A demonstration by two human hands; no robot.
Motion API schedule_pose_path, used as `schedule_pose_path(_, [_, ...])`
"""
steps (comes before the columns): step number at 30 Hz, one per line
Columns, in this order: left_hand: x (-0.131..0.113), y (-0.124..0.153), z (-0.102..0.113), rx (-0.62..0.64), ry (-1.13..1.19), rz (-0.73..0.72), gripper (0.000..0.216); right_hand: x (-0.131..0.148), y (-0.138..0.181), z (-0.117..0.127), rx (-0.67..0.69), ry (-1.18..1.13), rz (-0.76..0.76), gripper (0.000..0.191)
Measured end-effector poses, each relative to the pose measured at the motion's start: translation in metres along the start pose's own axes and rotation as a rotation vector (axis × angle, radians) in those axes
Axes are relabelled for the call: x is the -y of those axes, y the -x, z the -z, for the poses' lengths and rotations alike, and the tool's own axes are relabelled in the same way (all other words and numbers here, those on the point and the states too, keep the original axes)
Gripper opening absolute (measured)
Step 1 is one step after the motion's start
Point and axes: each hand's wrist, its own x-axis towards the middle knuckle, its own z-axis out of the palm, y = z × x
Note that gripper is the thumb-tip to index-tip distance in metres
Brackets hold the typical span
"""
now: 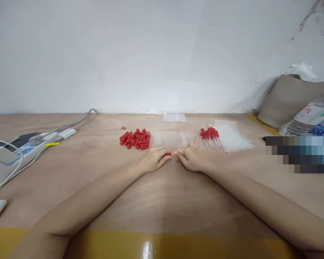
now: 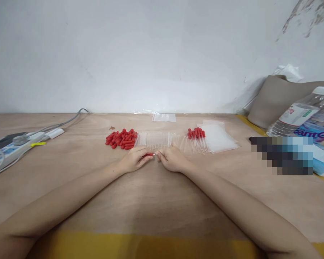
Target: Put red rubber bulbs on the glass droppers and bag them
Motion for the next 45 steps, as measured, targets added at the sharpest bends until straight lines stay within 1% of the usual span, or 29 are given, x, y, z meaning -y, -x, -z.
schedule_pose_path(2, [0.0, 0.0, 0.001, 0.001, 0.018, 0.011, 0.023, 0.003, 0.0, 0.005, 0.027, -0.018, 0.011, 0.034])
schedule_pose_path(5, [-0.001, 0.0, 0.005, -0.014, 0.048, 0.053, 0.022, 0.007, 0.001, 0.014, 0.03, 0.005, 0.052, 0.031])
schedule_pose_path(7, [0.0, 0.0, 0.009, -0.049, 0.014, 0.091, 0.024, 0.006, 0.002, 0.019, 0.02, 0.02, 0.055, 0.026])
schedule_pose_path(8, [0.001, 0.001, 0.011, -0.073, -0.025, 0.119, 0.028, 0.003, 0.002, 0.022, 0.005, 0.015, 0.034, 0.024])
schedule_pose_path(9, [0.002, 0.001, 0.013, -0.099, -0.069, 0.151, 0.034, -0.001, 0.002, 0.025, -0.02, 0.004, -0.011, 0.022])
schedule_pose_path(11, [0.006, 0.003, 0.016, -0.14, -0.153, 0.209, 0.039, -0.014, 0.001, 0.034, -0.099, -0.017, -0.177, 0.02])
schedule_pose_path(13, [0.01, 0.005, 0.018, -0.16, -0.211, 0.247, 0.031, -0.032, 0.002, 0.043, -0.196, 0.008, -0.398, 0.019])
schedule_pose_path(15, [0.013, 0.006, 0.018, -0.168, -0.249, 0.271, 0.021, -0.052, 0.004, 0.052, -0.273, 0.104, -0.595, 0.021])
schedule_pose_path(17, [0.015, 0.007, 0.017, -0.174, -0.274, 0.291, 0.016, -0.069, 0.007, 0.057, -0.319, 0.21, -0.728, 0.023])
schedule_pose_path(19, [0.015, 0.007, 0.016, -0.174, -0.286, 0.304, 0.014, -0.082, 0.009, 0.057, -0.351, 0.264, -0.797, 0.021])
schedule_pose_path(21, [0.015, 0.007, 0.016, -0.166, -0.292, 0.314, 0.013, -0.089, 0.011, 0.053, -0.367, 0.274, -0.796, 0.017])
schedule_pose_path(24, [0.014, 0.007, 0.016, -0.15, -0.298, 0.327, 0.012, -0.091, 0.01, 0.046, -0.359, 0.281, -0.723, 0.016])
schedule_pose_path(26, [0.014, 0.006, 0.016, -0.139, -0.295, 0.333, 0.012, -0.087, 0.008, 0.042, -0.337, 0.288, -0.696, 0.016])
schedule_pose_path(31, [0.013, 0.006, 0.017, -0.123, -0.29, 0.349, 0.012, -0.072, 0.007, 0.043, -0.286, 0.381, -0.734, 0.017])
schedule_pose_path(34, [0.012, 0.006, 0.017, -0.123, -0.31, 0.377, 0.012, -0.063, 0.006, 0.043, -0.205, 0.418, -0.745, 0.021])
schedule_pose_path(37, [0.013, 0.006, 0.017, -0.171, -0.368, 0.461, 0.012, -0.057, 0.004, 0.042, -0.1, 0.45, -0.769, 0.031])
schedule_pose_path(40, [0.016, 0.006, 0.018, -0.238, -0.446, 0.586, 0.014, -0.054, 0.003, 0.041, -0.031, 0.437, -0.79, 0.035])
schedule_pose_path(42, [0.019, 0.006, 0.019, -0.248, -0.484, 0.657, 0.019, -0.054, 0.003, 0.042, -0.006, 0.409, -0.811, 0.035])
schedule_pose_path(45, [0.021, 0.006, 0.021, -0.23, -0.506, 0.715, 0.026, -0.054, 0.003, 0.043, 0.018, 0.378, -0.825, 0.027])
